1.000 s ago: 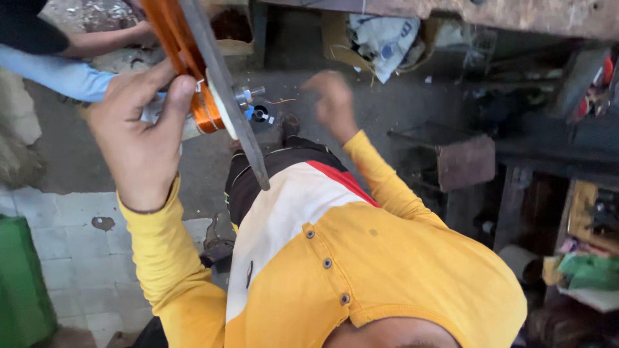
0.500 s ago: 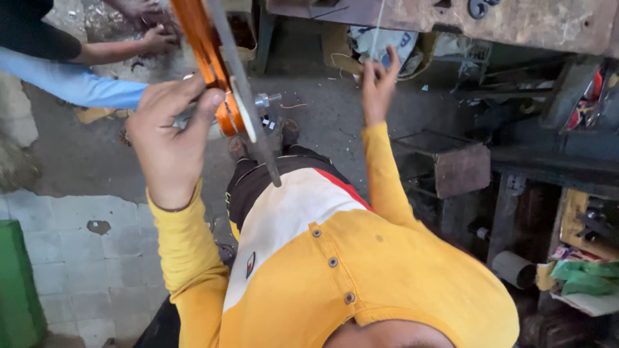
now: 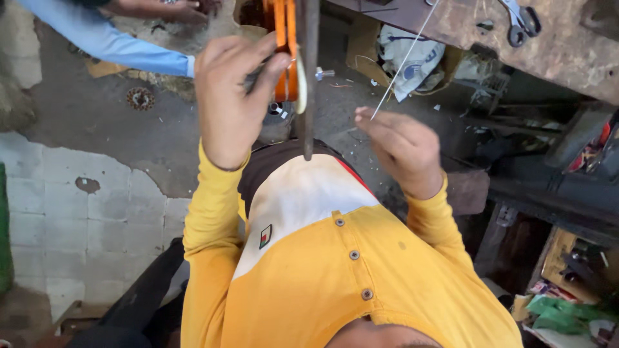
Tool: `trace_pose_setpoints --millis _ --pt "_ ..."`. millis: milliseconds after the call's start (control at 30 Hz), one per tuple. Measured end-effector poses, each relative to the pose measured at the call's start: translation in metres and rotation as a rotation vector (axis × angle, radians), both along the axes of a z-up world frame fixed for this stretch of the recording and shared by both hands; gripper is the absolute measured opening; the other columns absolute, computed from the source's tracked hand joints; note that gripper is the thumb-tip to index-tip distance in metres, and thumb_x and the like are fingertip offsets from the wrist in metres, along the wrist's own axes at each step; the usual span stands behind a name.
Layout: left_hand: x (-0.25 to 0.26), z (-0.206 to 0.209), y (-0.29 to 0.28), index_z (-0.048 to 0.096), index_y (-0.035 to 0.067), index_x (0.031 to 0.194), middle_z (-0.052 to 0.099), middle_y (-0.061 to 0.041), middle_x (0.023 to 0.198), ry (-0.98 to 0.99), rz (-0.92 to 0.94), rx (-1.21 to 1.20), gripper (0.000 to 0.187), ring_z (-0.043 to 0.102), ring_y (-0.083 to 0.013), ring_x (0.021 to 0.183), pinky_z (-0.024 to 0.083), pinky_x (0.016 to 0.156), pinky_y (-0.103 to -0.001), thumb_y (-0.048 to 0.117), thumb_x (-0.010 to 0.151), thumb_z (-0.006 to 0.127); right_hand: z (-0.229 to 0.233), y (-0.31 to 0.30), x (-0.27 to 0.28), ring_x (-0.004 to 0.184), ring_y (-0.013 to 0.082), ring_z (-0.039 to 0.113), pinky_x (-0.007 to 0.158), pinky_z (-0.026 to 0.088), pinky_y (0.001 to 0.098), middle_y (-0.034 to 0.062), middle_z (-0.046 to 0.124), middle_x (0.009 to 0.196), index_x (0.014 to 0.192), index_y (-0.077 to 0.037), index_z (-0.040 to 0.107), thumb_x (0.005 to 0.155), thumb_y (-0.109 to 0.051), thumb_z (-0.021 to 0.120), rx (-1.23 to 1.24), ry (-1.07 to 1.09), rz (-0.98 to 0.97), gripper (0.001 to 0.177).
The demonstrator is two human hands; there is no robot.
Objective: The person winds orange wire onto a small cylindrical bobbin using a hand-cranked machine. They repeatedly feed the wire, crank the handle, and trim excess wire with scissors. The process is repeated multiple times to build up layers of wire on the bobbin.
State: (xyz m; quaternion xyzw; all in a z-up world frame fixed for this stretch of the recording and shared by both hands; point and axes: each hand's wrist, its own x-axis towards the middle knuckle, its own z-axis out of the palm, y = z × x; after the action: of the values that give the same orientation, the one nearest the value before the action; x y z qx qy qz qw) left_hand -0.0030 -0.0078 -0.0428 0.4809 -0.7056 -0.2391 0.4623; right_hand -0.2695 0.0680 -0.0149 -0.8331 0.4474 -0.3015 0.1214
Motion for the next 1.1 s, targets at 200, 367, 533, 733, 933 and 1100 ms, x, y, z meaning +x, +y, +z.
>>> trace_pose_setpoints --millis 200,367,533,733,933,1100 --pt "0.002 -0.002 -0.006 0.078 0.009 0.120 0.069 -0.004 0.087 -0.006 -0.027 -0.041 0.022 0.063 -0.0265 0.095 0.044 0.088 -0.043 0.018 0.100 0.082 0.031 -0.037 0.008 0.078 0.0282 0.064 0.069 0.050 0.0363 0.0125 0.068 0.093 0.102 -0.003 0.079 0.083 -0.005 0.091 -0.226 0.119 -0.041 0.023" --pt "0.003 -0.004 -0.008 0.077 0.008 0.118 0.070 -0.007 0.089 0.033 -0.045 -0.060 0.023 0.063 -0.0277 0.094 0.045 0.087 -0.043 0.020 0.100 0.082 0.042 -0.065 0.015 0.095 0.0244 0.066 0.083 0.053 0.0331 0.0116 0.066 0.105 0.108 -0.002 0.069 0.096 -0.006 0.080 0.032 -0.219 0.071 0.016" --pt "0.002 -0.006 -0.006 0.077 0.008 0.119 0.071 -0.008 0.091 0.028 -0.005 -0.097 0.024 0.063 -0.0285 0.093 0.045 0.086 -0.043 0.019 0.099 0.082 0.043 -0.091 0.031 0.083 0.0132 0.060 0.073 0.048 0.0236 0.0065 0.064 0.106 0.113 0.000 0.071 0.104 -0.003 0.079 0.201 -0.320 0.064 0.012" --pt "0.003 -0.001 -0.008 0.076 0.007 0.119 0.073 -0.006 0.092 0.046 -0.057 -0.103 0.023 0.062 -0.0304 0.093 0.047 0.085 -0.043 0.017 0.099 0.080 0.056 -0.100 0.055 0.095 0.0221 0.058 0.080 0.047 0.0336 0.0096 0.056 0.103 0.113 -0.004 0.073 0.096 0.005 0.082 -0.168 -0.063 0.103 0.021" --pt "-0.003 0.000 0.001 0.072 0.005 0.123 0.072 -0.007 0.096 0.059 0.009 -0.121 0.025 0.062 -0.0304 0.102 0.049 0.091 -0.042 0.011 0.099 0.077 0.062 -0.103 0.061 0.096 0.0281 0.052 0.082 0.043 0.0412 0.0089 0.052 0.101 0.106 -0.009 0.074 0.086 0.004 0.087 -0.442 0.221 0.100 0.027" --pt "-0.009 0.000 0.003 0.072 0.004 0.124 0.070 -0.008 0.093 0.090 0.043 -0.106 0.027 0.061 -0.0302 0.101 0.050 0.089 -0.040 0.009 0.098 0.076 0.061 -0.103 0.060 0.095 0.0266 0.050 0.080 0.042 0.0391 0.0090 0.049 0.100 0.108 -0.008 0.072 0.080 0.008 0.079 -0.346 0.154 0.097 0.033"
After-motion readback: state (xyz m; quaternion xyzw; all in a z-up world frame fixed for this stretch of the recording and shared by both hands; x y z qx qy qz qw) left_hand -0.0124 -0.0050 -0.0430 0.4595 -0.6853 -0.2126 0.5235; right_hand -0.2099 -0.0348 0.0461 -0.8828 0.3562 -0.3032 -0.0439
